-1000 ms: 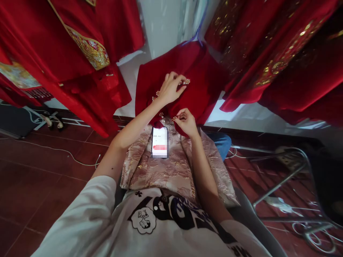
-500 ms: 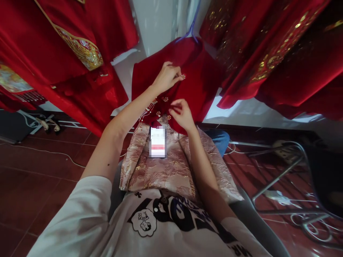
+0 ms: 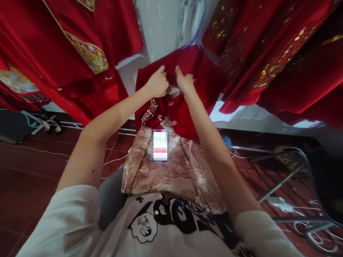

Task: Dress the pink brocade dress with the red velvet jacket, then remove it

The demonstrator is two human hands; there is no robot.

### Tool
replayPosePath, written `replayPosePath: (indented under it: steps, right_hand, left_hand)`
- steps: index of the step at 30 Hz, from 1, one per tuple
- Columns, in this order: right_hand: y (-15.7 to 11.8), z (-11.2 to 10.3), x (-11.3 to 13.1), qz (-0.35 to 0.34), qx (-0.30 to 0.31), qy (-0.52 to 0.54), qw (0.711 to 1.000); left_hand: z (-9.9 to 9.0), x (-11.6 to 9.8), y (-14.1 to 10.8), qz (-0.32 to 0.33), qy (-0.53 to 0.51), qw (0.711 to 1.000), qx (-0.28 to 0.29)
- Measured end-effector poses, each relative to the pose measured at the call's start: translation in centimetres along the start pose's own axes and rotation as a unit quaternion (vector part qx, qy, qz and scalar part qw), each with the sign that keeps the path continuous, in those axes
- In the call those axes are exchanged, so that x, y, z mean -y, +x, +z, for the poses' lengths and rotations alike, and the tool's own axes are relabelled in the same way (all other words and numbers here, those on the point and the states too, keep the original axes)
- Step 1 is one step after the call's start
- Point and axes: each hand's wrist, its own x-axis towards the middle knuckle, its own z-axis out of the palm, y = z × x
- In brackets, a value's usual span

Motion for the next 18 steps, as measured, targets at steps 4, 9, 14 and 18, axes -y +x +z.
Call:
replayPosePath:
  steps: [4,9,14,18]
  right_hand:
    - [-3.9,-3.3,-0.5,0.124,-0.033,-0.123,0.984]
    - [-4.6,-8.5,-2.5,0.098,-0.026,-0.232,0.967]
    - [-4.0,-11.3,-4.2,0.048,-0.032,-0.240,0.969]
    - [-4.7,-11.9,-4.4,0.040,-0.018,-0.277,0.960]
  left_hand:
    - [-0.9,3.0,-1.5,-0.009,0.138,0.990,0.015]
    - [-3.2,5.0,-1.1,-0.048,0.187,0.981,0.030]
    - [-4.9,3.5,-0.7,-0.128,0.267,0.955,0.026]
    - [-4.8,3.9,0.0,-0.154,0.192,0.969,0.031]
